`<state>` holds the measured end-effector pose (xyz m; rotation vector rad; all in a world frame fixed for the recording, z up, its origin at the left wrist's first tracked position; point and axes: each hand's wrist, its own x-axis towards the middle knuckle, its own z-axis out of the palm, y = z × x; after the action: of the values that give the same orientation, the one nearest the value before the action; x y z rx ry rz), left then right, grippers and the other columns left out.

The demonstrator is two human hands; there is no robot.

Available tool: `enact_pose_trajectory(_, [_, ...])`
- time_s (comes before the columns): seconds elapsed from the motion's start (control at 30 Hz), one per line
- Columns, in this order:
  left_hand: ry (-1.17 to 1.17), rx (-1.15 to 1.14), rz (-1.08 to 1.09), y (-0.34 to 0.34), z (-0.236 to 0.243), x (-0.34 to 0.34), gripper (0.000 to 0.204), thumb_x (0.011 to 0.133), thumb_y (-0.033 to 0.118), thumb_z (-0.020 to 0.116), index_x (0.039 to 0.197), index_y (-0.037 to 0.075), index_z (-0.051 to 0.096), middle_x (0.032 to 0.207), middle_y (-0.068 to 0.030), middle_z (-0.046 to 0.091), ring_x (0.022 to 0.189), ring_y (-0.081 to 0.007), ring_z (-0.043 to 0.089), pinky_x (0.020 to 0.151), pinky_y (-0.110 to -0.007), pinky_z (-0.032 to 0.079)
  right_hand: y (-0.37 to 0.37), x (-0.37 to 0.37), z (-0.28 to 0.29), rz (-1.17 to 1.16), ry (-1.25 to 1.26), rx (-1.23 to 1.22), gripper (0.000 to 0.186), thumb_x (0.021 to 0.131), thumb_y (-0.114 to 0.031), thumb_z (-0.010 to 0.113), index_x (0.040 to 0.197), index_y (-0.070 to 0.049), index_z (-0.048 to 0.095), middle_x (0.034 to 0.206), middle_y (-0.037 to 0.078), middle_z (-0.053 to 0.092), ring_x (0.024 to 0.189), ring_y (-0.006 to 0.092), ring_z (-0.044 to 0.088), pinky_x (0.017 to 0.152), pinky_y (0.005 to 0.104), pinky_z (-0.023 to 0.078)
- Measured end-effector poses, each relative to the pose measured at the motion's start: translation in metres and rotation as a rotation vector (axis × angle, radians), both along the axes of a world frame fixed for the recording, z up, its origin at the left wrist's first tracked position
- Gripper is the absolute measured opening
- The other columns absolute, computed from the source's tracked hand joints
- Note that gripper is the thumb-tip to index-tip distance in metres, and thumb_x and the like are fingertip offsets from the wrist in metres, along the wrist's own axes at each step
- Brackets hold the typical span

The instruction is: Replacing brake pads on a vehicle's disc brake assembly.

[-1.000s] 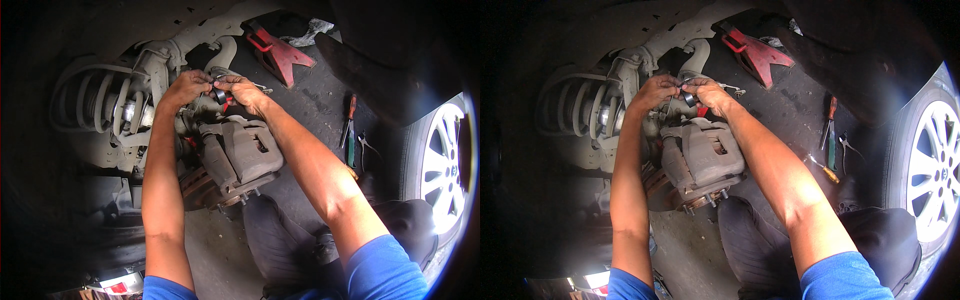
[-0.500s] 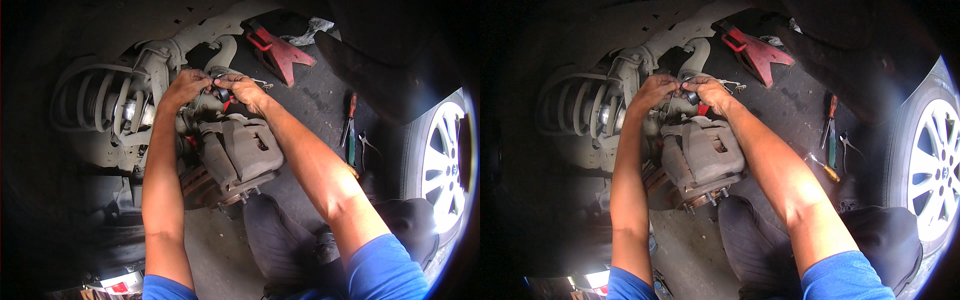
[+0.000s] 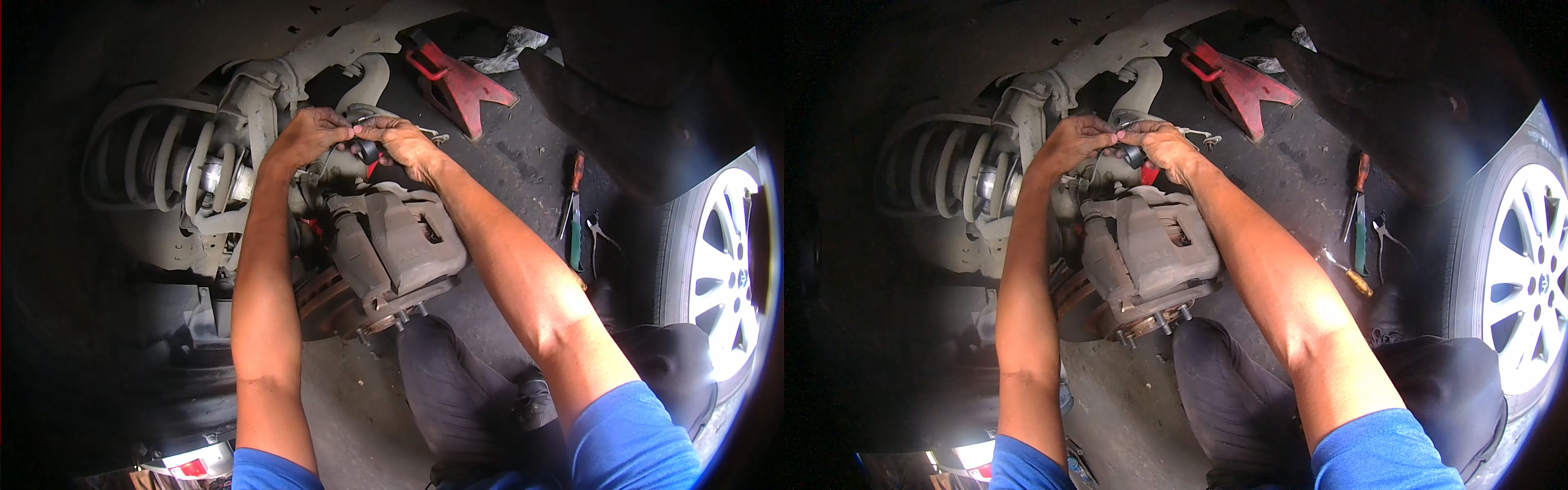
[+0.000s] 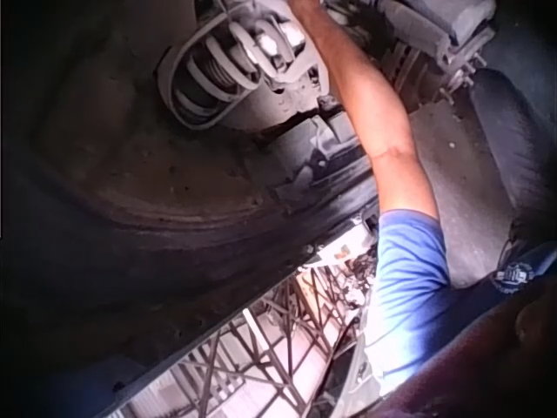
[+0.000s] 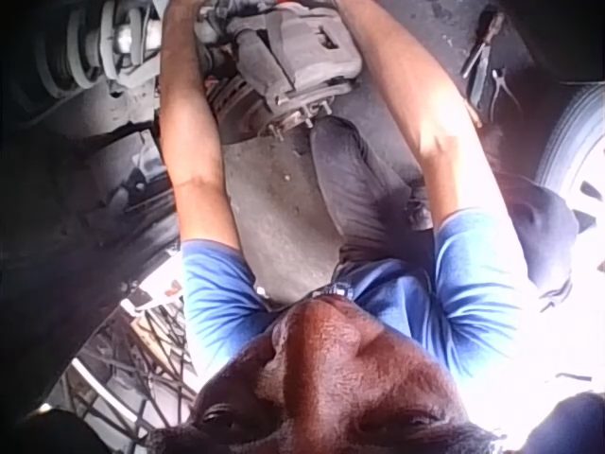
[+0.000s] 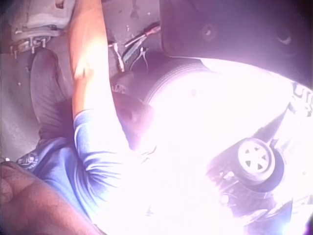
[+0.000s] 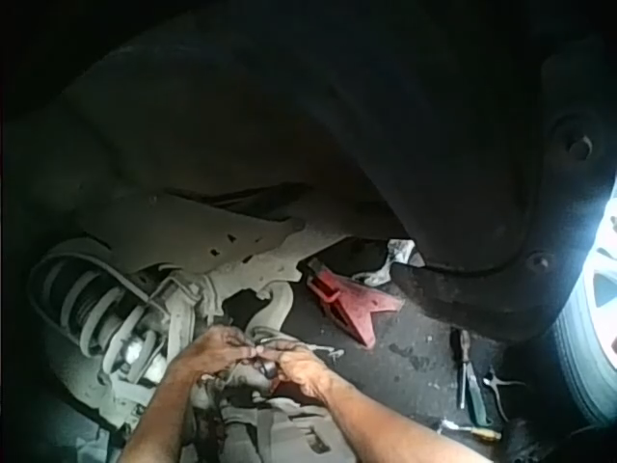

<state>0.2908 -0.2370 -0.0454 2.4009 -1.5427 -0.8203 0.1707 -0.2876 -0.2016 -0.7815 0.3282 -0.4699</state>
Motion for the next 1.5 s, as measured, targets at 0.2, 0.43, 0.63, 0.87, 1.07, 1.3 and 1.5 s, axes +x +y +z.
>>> enact_pose_trajectory(0.2, [-0.126,-0.026,-0.022,-0.001,-0.001,0.000,0.026,0.084,0.017,0.070,0.093,-0.007,0.070,0.075,-0.0091,0.069,0.070,-0.0110,0.063,0.068,-0.027,0.049,-0.001,-0.005,0.004,0.035,-0.032,-0.003,0.038,0.091,-0.039,0.072,0.116,-0.010,0.070,0.105,0.004,0.073,0.100,0.0141,0.061,0.079,0.0328,0.042])
enact_pose_trajectory(0.43, [-0.225,-0.057,-0.037,-0.002,-0.004,0.003,0.036,0.080,0.027,0.067,0.090,-0.007,0.072,0.075,-0.0109,0.070,0.071,-0.0150,0.062,0.071,-0.032,0.050,0.003,-0.005,0.007,-0.020,-0.040,0.008,0.037,0.091,-0.040,0.072,0.116,-0.012,0.070,0.100,0.002,0.074,0.093,0.0100,0.063,0.075,0.0302,0.041])
enact_pose_trajectory(0.63, [-0.201,-0.070,-0.045,-0.002,-0.006,0.008,0.041,0.078,0.029,0.067,0.094,-0.009,0.071,0.076,-0.0134,0.070,0.073,-0.0157,0.062,0.074,-0.032,0.051,0.003,-0.008,0.011,-0.016,-0.041,0.019,0.032,0.092,-0.037,0.070,0.114,-0.014,0.070,0.099,0.000,0.074,0.091,0.0075,0.063,0.072,0.0288,0.042])
enact_pose_trajectory(0.87, [-0.215,-0.028,-0.044,-0.003,-0.006,0.009,0.037,0.080,0.027,0.067,0.092,-0.008,0.072,0.074,-0.0118,0.069,0.072,-0.0137,0.061,0.072,-0.031,0.050,0.002,-0.006,0.011,-0.052,-0.048,0.046,0.027,0.092,-0.033,0.068,0.112,-0.014,0.070,0.100,-0.001,0.073,0.089,0.0065,0.062,0.068,0.0257,0.042])
enact_pose_trajectory(1.07, [-0.164,-0.059,-0.047,-0.003,-0.010,0.011,0.030,0.081,0.022,0.068,0.089,-0.007,0.072,0.074,-0.0096,0.070,0.068,-0.0120,0.061,0.068,-0.029,0.050,0.002,-0.001,0.008,-0.087,-0.032,0.029,0.026,0.092,-0.031,0.067,0.111,-0.014,0.070,0.100,-0.001,0.072,0.085,0.0083,0.060,0.067,0.0262,0.043])
enact_pose_trajectory(1.3, [0.004,-0.114,-0.039,-0.003,-0.012,0.011,0.020,0.082,0.011,0.067,0.095,-0.003,0.065,0.075,-0.0118,0.071,0.066,-0.0120,0.063,0.063,-0.026,0.051,0.000,0.002,0.006,-0.056,0.015,0.041,0.026,0.094,-0.035,0.068,0.112,-0.016,0.070,0.100,-0.003,0.073,0.090,0.0057,0.061,0.069,0.0264,0.043])
enact_pose_trajectory(1.5, [-0.061,-0.041,-0.062,-0.005,-0.011,0.013,0.016,0.086,0.005,0.064,0.100,-0.003,0.064,0.082,-0.0072,0.067,0.071,-0.0108,0.061,0.067,-0.026,0.050,-0.001,0.000,0.008,-0.052,0.030,0.034,0.026,0.094,-0.034,0.068,0.112,-0.015,0.069,0.095,-0.003,0.074,0.086,0.0050,0.064,0.065,0.0238,0.042])
